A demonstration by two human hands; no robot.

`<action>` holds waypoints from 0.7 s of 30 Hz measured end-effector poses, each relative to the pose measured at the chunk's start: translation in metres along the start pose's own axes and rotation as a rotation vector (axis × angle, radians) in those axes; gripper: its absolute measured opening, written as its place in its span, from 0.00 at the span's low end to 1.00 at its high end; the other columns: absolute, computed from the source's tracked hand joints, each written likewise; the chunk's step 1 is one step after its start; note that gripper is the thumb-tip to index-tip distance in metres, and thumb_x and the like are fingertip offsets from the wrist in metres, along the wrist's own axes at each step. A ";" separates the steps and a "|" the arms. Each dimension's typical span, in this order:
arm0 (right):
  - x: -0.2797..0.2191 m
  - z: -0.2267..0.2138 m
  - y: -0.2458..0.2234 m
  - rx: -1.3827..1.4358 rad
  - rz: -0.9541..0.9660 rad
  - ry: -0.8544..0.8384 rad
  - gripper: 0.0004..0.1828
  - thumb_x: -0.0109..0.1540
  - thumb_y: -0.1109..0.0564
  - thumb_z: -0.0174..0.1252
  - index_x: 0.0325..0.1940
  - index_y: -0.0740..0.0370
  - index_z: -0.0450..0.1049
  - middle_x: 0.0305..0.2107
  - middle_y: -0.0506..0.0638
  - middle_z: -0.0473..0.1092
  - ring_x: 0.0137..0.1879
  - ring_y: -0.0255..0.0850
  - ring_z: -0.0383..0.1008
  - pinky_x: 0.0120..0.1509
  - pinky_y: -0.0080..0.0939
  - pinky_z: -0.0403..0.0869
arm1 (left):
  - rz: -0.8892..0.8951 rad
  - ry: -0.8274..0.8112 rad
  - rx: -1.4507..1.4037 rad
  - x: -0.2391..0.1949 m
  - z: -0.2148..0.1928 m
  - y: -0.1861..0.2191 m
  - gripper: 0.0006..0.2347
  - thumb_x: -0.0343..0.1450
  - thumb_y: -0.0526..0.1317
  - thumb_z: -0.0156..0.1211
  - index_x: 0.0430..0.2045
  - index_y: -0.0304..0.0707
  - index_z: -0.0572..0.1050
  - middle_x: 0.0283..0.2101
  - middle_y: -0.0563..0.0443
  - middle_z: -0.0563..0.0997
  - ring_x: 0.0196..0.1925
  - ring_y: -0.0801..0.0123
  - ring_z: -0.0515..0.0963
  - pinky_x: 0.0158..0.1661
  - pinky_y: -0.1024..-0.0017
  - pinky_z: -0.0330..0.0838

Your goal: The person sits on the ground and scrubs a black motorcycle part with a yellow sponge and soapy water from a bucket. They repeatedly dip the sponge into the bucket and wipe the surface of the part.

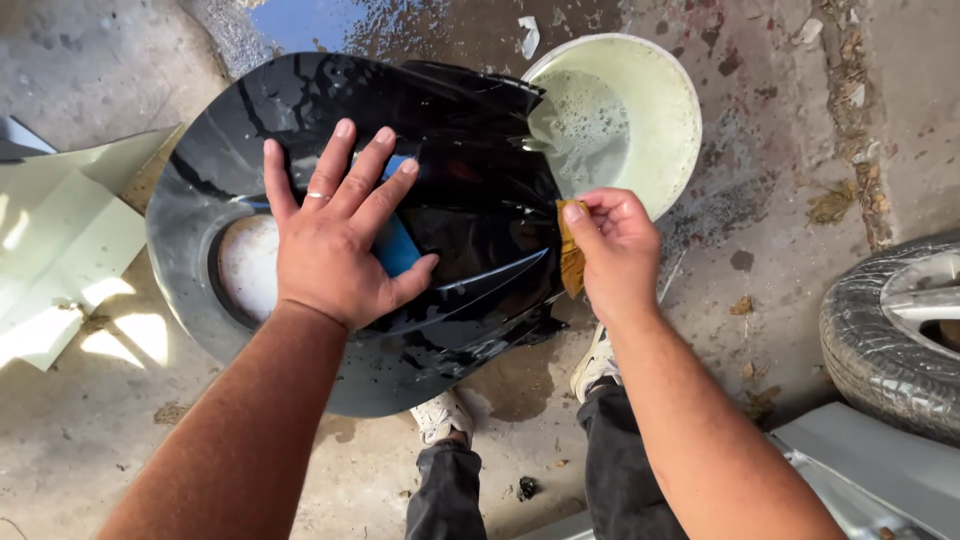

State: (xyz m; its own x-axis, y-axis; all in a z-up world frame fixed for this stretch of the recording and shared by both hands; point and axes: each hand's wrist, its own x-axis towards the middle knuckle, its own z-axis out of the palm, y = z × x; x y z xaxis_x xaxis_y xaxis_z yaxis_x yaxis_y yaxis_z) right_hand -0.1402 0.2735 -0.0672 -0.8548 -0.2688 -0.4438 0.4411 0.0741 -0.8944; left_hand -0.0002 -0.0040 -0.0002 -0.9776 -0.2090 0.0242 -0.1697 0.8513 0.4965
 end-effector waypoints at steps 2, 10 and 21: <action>0.000 0.004 0.002 -0.005 -0.012 0.001 0.09 0.68 0.69 0.65 0.50 0.64 0.74 0.42 0.49 0.75 0.47 0.32 0.73 0.58 0.30 0.75 | -0.002 -0.006 -0.002 0.002 0.001 0.000 0.36 0.62 0.54 0.73 0.68 0.44 0.77 0.78 0.46 0.71 0.83 0.45 0.61 0.75 0.27 0.29; -0.005 0.005 0.007 -0.034 -0.009 0.004 0.07 0.69 0.68 0.65 0.45 0.63 0.72 0.37 0.47 0.74 0.42 0.32 0.72 0.51 0.29 0.75 | -0.007 -0.017 0.004 0.001 0.001 -0.001 0.36 0.63 0.55 0.72 0.68 0.44 0.77 0.78 0.46 0.71 0.83 0.45 0.62 0.76 0.27 0.29; 0.009 0.028 -0.020 -0.475 -0.224 0.011 0.15 0.66 0.66 0.66 0.55 0.63 0.73 0.44 0.49 0.74 0.47 0.37 0.74 0.55 0.37 0.77 | -0.005 -0.017 0.002 0.002 -0.001 -0.002 0.36 0.63 0.55 0.72 0.69 0.43 0.77 0.78 0.45 0.72 0.83 0.44 0.62 0.76 0.27 0.29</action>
State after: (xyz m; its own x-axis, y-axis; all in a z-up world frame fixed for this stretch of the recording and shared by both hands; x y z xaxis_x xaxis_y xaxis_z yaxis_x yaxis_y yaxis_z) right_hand -0.1488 0.2424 -0.0518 -0.9179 -0.3180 -0.2372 0.0771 0.4436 -0.8929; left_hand -0.0022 -0.0064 -0.0004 -0.9788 -0.2048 0.0066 -0.1748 0.8512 0.4948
